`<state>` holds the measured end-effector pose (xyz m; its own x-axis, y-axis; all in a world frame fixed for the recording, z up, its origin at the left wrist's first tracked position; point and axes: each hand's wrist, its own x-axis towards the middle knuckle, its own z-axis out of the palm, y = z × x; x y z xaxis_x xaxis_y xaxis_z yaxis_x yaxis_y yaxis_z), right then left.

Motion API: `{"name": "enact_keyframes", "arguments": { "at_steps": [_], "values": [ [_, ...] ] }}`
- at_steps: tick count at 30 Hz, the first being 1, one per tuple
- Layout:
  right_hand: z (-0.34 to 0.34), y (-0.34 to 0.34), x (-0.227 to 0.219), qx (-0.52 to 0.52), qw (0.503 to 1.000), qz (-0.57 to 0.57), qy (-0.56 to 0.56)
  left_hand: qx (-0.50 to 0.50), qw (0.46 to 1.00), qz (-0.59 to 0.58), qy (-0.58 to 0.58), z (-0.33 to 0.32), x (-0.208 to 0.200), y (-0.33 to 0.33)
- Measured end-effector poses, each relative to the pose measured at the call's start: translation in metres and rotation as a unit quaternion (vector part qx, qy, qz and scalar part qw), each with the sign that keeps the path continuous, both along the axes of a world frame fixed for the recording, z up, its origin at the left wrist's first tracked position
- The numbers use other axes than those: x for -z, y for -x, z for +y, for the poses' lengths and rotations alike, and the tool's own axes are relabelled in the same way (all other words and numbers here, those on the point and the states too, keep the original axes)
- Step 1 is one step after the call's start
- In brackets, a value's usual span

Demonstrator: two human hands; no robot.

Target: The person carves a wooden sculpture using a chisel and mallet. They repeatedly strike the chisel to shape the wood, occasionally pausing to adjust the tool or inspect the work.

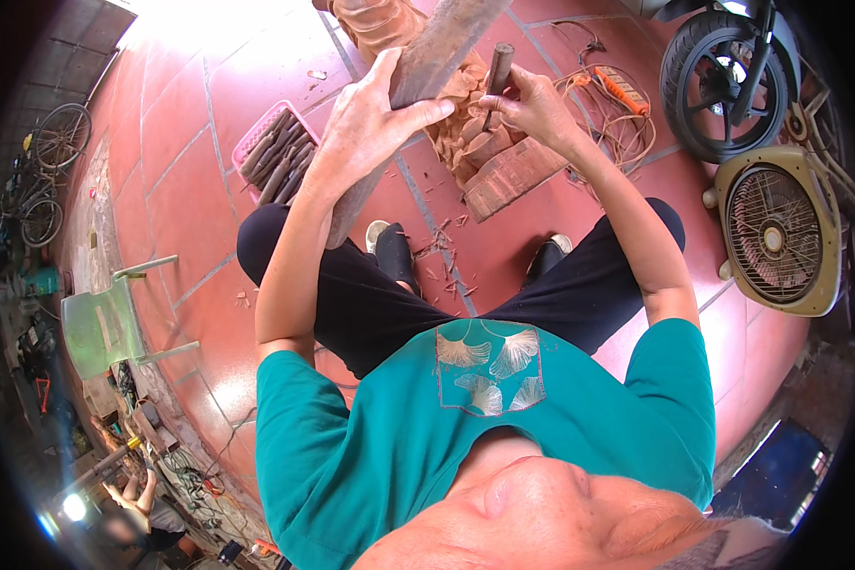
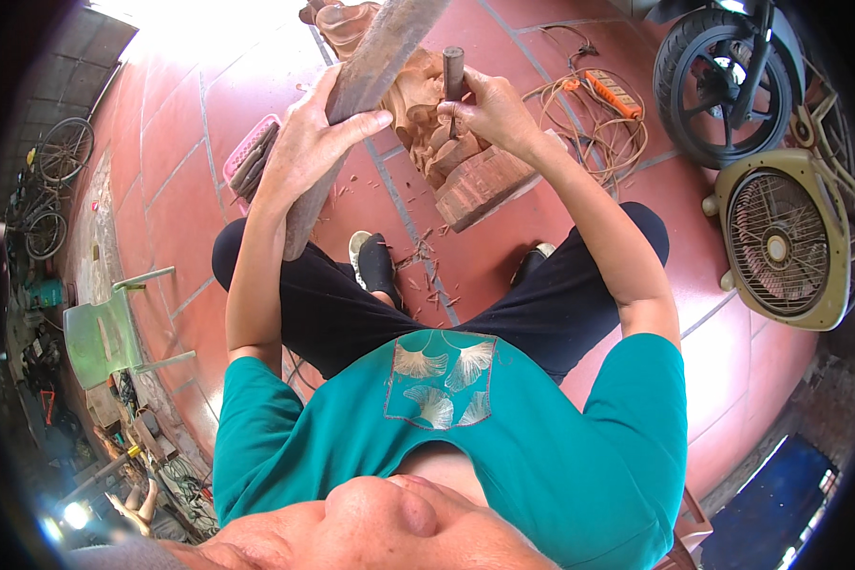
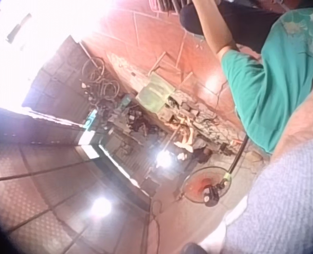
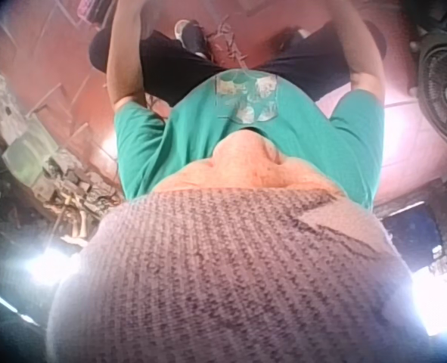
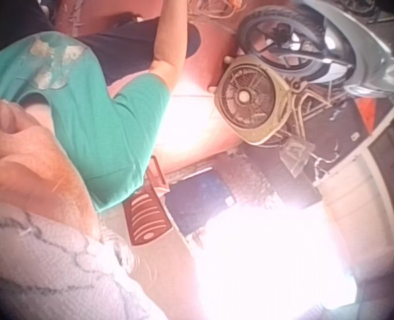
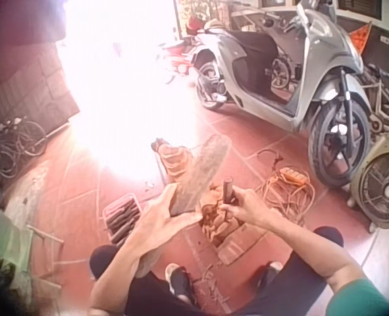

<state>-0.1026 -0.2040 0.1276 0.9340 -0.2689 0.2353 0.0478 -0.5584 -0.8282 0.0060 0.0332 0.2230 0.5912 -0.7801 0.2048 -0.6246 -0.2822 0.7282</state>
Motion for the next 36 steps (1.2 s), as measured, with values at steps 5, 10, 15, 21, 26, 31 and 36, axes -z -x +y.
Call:
{"name": "enact_keyframes", "arguments": {
  "at_steps": [5,10,15,21,26,31,36],
  "values": [
    [0.006,0.001,-0.010,-0.010,0.998,0.033,0.048,0.022,0.998,0.011,0.060,0.003,-0.009,0.004],
    [0.011,0.002,-0.018,-0.035,0.999,0.027,0.030,0.021,0.993,0.050,0.101,0.005,-0.020,0.010],
    [0.010,0.000,-0.014,-0.045,0.997,0.030,0.063,0.031,0.990,0.053,0.124,0.001,-0.016,0.011],
    [0.014,-0.002,-0.010,-0.043,0.993,-0.014,0.108,0.011,0.990,-0.082,-0.111,-0.005,0.005,0.007],
    [0.016,0.000,-0.017,-0.048,0.989,0.015,0.140,0.028,0.999,0.026,0.030,-0.001,-0.013,0.008],
    [0.017,0.001,-0.005,0.004,0.995,-0.014,0.102,-0.020,0.991,-0.072,-0.115,-0.009,0.001,0.013],
    [-0.018,0.003,-0.006,0.075,0.993,0.043,0.078,0.012,0.993,-0.036,-0.108,-0.004,0.013,0.003]
  ]
}}
